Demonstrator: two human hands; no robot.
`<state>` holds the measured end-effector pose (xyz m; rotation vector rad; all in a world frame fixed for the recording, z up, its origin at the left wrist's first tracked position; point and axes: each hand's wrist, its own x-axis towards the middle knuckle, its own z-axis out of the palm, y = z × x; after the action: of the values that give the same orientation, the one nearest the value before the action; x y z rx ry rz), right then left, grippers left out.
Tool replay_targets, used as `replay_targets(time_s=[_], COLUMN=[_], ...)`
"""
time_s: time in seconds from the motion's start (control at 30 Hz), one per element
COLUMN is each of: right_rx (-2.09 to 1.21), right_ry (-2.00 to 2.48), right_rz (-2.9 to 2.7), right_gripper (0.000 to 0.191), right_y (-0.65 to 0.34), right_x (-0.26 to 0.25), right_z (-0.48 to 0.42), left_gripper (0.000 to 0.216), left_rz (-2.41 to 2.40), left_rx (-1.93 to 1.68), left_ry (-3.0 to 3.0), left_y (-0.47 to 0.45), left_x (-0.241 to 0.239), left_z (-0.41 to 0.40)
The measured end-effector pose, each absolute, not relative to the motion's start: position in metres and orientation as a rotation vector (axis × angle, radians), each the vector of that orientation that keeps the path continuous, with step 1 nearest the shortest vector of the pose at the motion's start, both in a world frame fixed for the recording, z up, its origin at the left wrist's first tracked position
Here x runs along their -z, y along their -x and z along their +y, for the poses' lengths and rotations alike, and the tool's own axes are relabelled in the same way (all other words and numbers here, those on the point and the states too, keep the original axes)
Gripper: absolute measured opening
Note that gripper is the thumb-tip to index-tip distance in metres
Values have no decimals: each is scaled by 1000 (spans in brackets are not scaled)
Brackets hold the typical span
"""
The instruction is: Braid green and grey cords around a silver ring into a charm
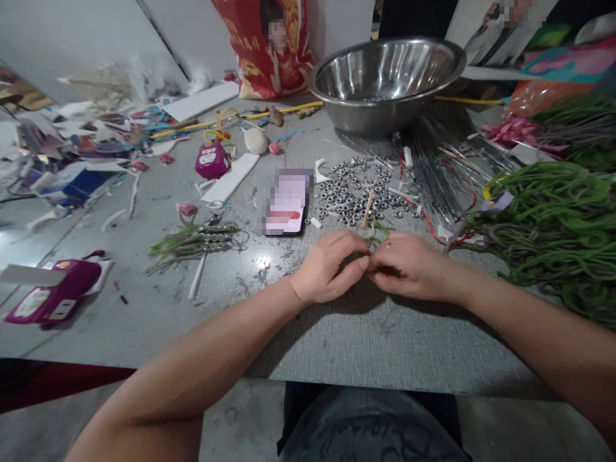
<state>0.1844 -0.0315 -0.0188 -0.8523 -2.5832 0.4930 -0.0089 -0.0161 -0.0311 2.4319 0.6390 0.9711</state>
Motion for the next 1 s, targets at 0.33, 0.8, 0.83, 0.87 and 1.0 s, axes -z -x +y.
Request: replay_targets(time_s=[0.33, 0.8, 0.83, 0.87, 1.0], right_rx=[-922, -358, -293, -243, -197], right_ry=[1137, 1025, 1001, 985, 982], right_rz=[-2080, -2178, -2224, -2255, -2275], right_gripper=[11, 33, 32, 29, 19], right_y=[-185, -188, -188, -188, -187], right_x=[16, 26, 27, 28, 30], right_z=[-27, -26, -25, -25, -25], left_gripper=[15, 13, 13, 14, 16], left_rz=[753, 898, 898, 902, 937], left_rx=[-1070, -1165, -1169, -1171, -1152], left_ry=[-2531, -2610, -2612, -2615, -2627], left_y=[6, 3, 3, 3, 4], left_x=[37, 40, 40, 40, 42], left_z=[-16, -15, -14, -14, -13])
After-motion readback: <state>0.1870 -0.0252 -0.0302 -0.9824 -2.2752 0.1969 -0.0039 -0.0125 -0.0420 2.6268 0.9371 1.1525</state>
